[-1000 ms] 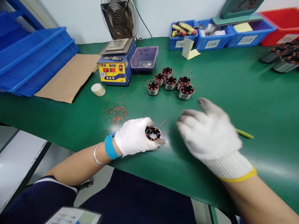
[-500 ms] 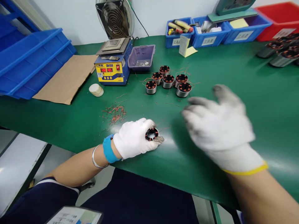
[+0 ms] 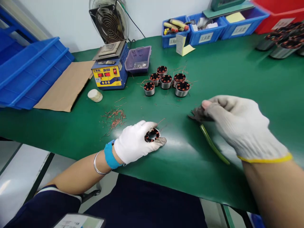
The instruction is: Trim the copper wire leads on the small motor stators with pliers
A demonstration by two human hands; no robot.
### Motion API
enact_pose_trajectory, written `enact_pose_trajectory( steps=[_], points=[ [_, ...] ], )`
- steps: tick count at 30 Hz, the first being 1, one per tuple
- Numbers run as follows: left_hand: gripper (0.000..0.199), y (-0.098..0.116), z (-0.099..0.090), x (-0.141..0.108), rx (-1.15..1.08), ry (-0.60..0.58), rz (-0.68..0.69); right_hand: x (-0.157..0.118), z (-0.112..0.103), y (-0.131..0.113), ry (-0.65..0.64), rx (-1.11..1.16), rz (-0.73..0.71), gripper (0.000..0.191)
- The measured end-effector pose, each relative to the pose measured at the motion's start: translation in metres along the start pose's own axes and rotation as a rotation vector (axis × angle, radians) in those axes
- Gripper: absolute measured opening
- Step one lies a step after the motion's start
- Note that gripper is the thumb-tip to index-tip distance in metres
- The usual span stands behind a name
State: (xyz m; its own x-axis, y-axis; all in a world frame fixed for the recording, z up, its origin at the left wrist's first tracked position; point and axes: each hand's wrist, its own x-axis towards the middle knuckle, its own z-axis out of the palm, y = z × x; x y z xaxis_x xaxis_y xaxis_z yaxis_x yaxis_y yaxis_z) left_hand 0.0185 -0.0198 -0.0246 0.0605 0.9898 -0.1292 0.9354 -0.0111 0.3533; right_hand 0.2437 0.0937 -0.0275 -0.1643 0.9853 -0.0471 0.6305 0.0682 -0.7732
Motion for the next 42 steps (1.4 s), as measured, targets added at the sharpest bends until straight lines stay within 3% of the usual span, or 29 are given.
enact_pose_trajectory(
  steps=[3, 4, 7, 10, 13, 17, 20, 21, 22, 23, 25, 26, 27, 28, 29, 31, 33, 35, 38, 42],
  points=[
    [0.055, 0.001, 0.003, 0.001, -0.137, 0.05, 0.054, -0.011, 0.007, -0.007, -0.363, -0.003, 0.02, 0.038],
    [0.057, 0.001, 0.003, 0.001, -0.189, 0.051, 0.084, -0.017, 0.015, -0.012, -0.413, -0.028, -0.02, 0.043],
    [0.062, 0.002, 0.0, 0.003, -0.308, 0.089, 0.104, -0.03, 0.041, -0.025, -0.354, 0.017, -0.091, 0.041],
    [0.061, 0.001, -0.004, 0.003, -0.347, 0.138, 0.0, -0.033, 0.051, -0.028, -0.318, 0.182, -0.025, 0.043],
    [0.036, -0.003, -0.008, 0.002, -0.373, 0.033, -0.038, -0.032, 0.046, -0.025, -0.34, 0.344, 0.034, 0.056],
    [0.019, -0.009, -0.021, 0.0, -0.647, -0.087, 0.183, -0.029, 0.037, -0.023, -0.335, 0.386, 0.05, 0.054],
    [0.015, -0.02, -0.037, -0.001, -0.882, -0.118, 0.07, -0.024, 0.028, -0.018, -0.228, 0.456, 0.064, 0.055],
    [0.017, -0.024, -0.042, 0.0, -0.951, -0.064, -0.003, -0.022, 0.024, -0.016, -0.171, 0.499, 0.066, 0.057],
    [0.019, -0.029, -0.046, 0.001, -1.016, 0.063, -0.059, -0.02, 0.021, -0.014, -0.119, 0.532, 0.068, 0.059],
    [0.021, -0.033, -0.048, 0.003, -1.069, 0.262, -0.086, -0.019, 0.018, -0.012, -0.087, 0.546, 0.071, 0.06],
    [0.024, -0.037, -0.049, 0.005, -1.059, 0.774, -0.025, -0.018, 0.017, -0.012, -0.111, 0.509, 0.102, 0.059],
    [0.025, -0.036, -0.047, 0.005, -0.977, 0.973, 0.051, -0.018, 0.019, -0.013, -0.163, 0.462, 0.135, 0.058],
    [0.026, -0.033, -0.043, 0.004, -0.874, 1.076, 0.132, -0.02, 0.023, -0.016, -0.238, 0.404, 0.169, 0.057],
    [0.03, -0.027, -0.038, 0.002, -0.751, 1.072, 0.219, -0.022, 0.028, -0.02, -0.312, 0.355, 0.185, 0.054],
    [0.04, -0.021, -0.033, -0.001, -0.636, 0.967, 0.276, -0.025, 0.033, -0.025, -0.395, 0.314, 0.174, 0.049],
    [0.058, -0.006, -0.024, -0.006, -0.396, 0.608, 0.301, -0.031, 0.043, -0.034, -0.54, 0.229, 0.077, 0.039],
    [0.051, 0.005, -0.018, -0.008, -0.154, 0.231, 0.197, -0.036, 0.05, -0.04, -0.61, 0.102, -0.036, 0.035],
    [0.039, 0.011, -0.017, -0.007, -0.008, 0.013, 0.08, -0.039, 0.051, -0.042, -0.583, -0.059, -0.079, 0.036],
    [0.036, 0.011, -0.017, -0.003, 0.049, -0.06, 0.028, -0.039, 0.05, -0.04, -0.527, -0.195, -0.092, 0.039],
    [0.034, 0.009, -0.017, -0.002, 0.046, -0.067, 0.064, -0.033, 0.046, -0.035, -0.567, -0.218, -0.159, 0.04]
  ],
)
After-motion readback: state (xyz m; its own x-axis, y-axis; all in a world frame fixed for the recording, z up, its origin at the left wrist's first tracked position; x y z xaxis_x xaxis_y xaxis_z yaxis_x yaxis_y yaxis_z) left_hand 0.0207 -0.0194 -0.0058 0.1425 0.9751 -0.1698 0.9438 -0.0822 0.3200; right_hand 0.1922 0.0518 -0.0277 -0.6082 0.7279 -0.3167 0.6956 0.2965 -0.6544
